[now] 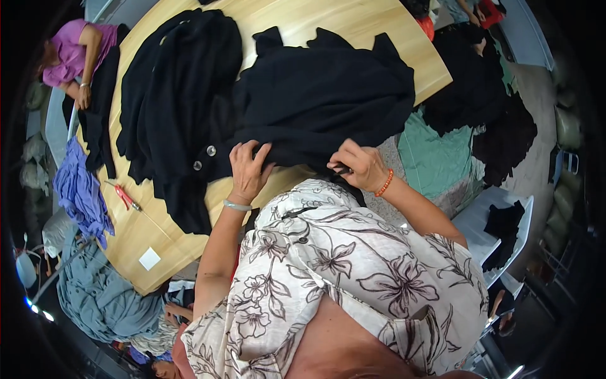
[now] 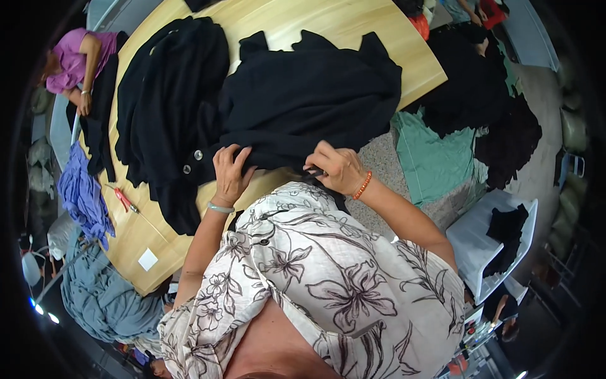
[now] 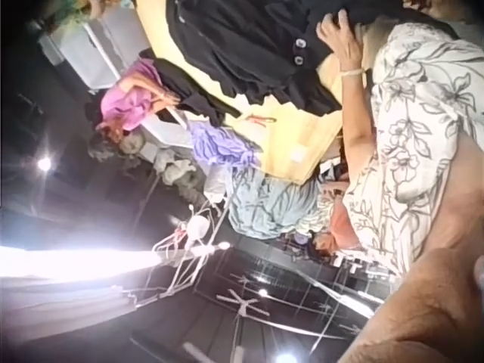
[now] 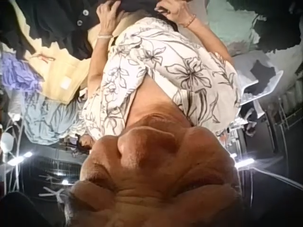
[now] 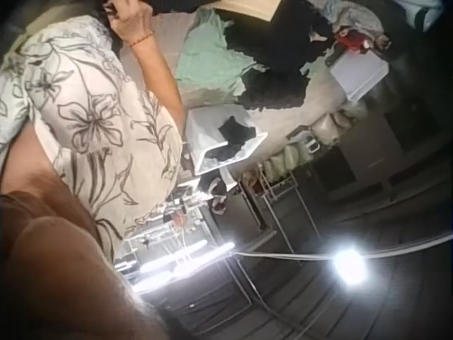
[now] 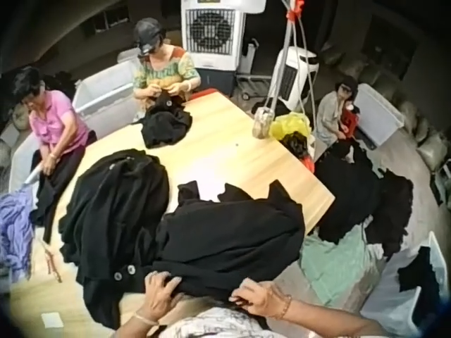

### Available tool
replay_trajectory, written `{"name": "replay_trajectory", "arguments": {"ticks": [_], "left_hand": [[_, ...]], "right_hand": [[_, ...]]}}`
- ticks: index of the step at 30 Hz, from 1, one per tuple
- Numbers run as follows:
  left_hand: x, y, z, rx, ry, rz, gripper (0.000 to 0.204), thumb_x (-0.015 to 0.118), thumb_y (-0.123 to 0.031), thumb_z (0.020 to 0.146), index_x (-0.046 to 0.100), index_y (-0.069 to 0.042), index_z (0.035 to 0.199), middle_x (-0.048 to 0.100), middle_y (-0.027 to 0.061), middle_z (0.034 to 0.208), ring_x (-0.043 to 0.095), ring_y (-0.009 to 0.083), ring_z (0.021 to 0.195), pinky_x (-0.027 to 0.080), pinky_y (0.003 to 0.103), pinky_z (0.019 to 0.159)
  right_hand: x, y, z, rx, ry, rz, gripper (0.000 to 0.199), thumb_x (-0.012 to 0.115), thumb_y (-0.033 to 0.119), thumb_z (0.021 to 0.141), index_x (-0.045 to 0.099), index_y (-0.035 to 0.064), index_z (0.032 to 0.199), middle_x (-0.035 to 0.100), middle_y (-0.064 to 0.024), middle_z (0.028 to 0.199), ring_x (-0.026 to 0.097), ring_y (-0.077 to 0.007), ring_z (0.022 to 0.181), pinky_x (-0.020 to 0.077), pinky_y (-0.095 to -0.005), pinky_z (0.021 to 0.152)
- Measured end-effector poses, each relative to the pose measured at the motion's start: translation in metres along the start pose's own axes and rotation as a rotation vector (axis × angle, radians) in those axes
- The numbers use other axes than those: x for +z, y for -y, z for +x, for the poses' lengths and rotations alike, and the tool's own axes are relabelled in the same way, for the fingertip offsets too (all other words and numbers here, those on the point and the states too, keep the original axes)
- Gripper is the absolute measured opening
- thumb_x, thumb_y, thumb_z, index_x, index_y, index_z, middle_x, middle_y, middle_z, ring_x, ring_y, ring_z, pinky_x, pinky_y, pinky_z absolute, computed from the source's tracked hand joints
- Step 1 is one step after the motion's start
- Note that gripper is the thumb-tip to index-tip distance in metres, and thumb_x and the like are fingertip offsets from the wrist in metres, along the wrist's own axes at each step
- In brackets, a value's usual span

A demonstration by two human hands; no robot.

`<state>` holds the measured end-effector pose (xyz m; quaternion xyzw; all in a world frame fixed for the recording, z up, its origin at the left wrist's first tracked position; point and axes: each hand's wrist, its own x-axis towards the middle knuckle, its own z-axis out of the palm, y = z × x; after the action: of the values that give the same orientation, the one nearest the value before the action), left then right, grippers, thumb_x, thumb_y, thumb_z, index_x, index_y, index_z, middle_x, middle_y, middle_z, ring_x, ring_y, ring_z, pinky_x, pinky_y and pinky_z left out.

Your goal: Inspecting garments and using small clippers to trim loose threads near metal eyelets.

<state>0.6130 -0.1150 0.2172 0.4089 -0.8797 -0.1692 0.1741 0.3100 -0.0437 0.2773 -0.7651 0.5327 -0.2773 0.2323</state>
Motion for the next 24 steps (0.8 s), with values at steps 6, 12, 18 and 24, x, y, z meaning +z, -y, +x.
{"name": "replay_trajectory", "arguments": {"ticks": [6,12,18,24], "left_hand": [[-0.012,-0.011,0.021,0.08,-0.037,-0.322,0.027,0.072,-0.006,0.071,0.061,-0.006,0.096,0.058,0.0115,0.096,0.057,0.0312,0.087,0.046,0.04,0.076],[-0.036,-0.049,0.032,-0.028,-0.007,-0.598,0.017,0.071,-0.003,0.075,0.062,-0.003,0.09,0.059,0.0117,0.073,0.06,0.0298,0.067,0.047,0.037,0.06],[-0.047,-0.015,0.018,-0.14,0.354,-0.544,0.028,0.078,-0.02,0.076,0.063,-0.006,0.094,0.064,0.0136,0.076,0.063,0.0353,0.07,0.05,0.041,0.062],[-0.038,0.029,-0.026,-0.058,0.401,-0.465,0.017,0.072,-0.012,0.08,0.067,-0.002,0.092,0.067,0.0143,0.085,0.065,0.0319,0.077,0.05,0.038,0.07]], "right_hand": [[0.039,0.035,0.009,0.196,-0.009,0.148,0.049,0.081,0.025,0.075,0.064,0.0116,0.119,0.066,-0.0087,0.115,0.07,-0.0291,0.088,0.0579,-0.0347,0.071],[0.076,0.045,0.03,0.362,-0.138,0.175,0.048,0.079,0.01,0.07,0.062,0.0084,0.115,0.067,-0.0112,0.104,0.068,-0.03,0.09,0.0551,-0.0367,0.077],[0.014,0.054,0.018,0.344,-0.183,-0.172,0.034,0.062,-0.002,0.065,0.065,0.0102,0.097,0.064,-0.0066,0.093,0.066,-0.0298,0.077,0.0533,-0.0351,0.064],[-0.061,0.054,0.002,0.452,-0.146,-0.366,0.031,0.061,0.0,0.065,0.068,0.0096,0.094,0.065,-0.0032,0.093,0.067,-0.0281,0.077,0.0518,-0.0351,0.063]]}}
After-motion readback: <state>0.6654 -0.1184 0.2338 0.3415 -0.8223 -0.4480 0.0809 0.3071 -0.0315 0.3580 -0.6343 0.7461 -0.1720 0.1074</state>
